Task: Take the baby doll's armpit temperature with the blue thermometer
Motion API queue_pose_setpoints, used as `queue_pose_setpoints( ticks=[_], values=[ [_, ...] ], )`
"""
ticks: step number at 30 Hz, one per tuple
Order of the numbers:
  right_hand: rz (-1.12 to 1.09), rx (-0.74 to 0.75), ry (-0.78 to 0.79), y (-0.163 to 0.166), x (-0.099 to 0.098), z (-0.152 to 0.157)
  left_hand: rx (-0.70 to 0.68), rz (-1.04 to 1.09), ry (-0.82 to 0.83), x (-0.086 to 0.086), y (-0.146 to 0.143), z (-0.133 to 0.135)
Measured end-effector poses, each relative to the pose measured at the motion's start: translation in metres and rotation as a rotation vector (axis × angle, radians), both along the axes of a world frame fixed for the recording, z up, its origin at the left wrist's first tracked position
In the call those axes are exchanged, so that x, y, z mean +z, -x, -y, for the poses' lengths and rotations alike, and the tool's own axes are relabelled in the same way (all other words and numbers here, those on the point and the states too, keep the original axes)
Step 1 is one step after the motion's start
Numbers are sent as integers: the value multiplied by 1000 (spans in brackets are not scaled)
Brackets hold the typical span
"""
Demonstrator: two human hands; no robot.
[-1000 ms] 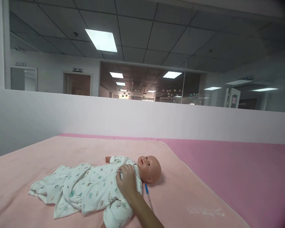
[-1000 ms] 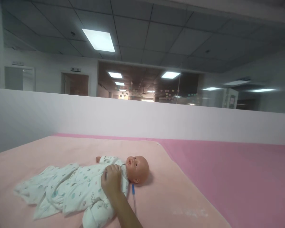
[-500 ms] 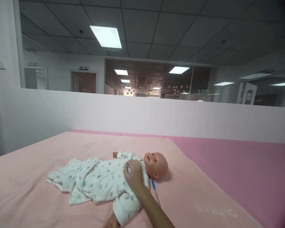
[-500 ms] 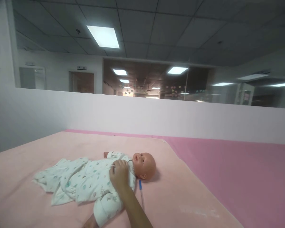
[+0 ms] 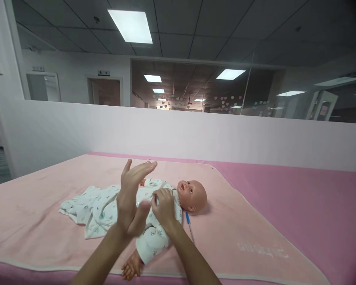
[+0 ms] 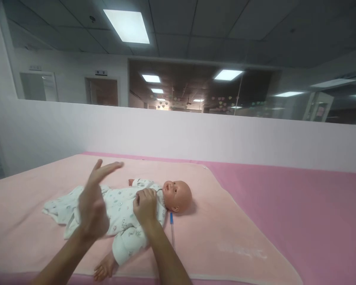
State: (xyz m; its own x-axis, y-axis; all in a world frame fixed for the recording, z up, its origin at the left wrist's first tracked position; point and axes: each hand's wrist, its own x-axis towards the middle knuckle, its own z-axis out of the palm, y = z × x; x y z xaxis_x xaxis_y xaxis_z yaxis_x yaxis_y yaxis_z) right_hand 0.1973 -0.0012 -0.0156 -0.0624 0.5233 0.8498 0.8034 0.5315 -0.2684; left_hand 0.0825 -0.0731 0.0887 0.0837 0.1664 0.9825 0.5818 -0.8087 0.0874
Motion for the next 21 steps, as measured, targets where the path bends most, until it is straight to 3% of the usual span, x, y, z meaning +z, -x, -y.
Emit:
queue_pose_setpoints(
  ticks=[2,5,8,12,21],
  values=[
    [-13,12,9,0,1,1,41,-172,129,-7,6,-19],
    [-40,36,13,0,0,1,148,-487,484,-32,26,-48],
    [-59,37,16,0,-2,0,68,-562,730,-60,46,-63],
    [-57,45,23,0,-3,-1,-78,-456,824,-76,60,-62],
    [-45,48,37,0,0,3,-1,-344,890,-72,60,-66]
  ],
)
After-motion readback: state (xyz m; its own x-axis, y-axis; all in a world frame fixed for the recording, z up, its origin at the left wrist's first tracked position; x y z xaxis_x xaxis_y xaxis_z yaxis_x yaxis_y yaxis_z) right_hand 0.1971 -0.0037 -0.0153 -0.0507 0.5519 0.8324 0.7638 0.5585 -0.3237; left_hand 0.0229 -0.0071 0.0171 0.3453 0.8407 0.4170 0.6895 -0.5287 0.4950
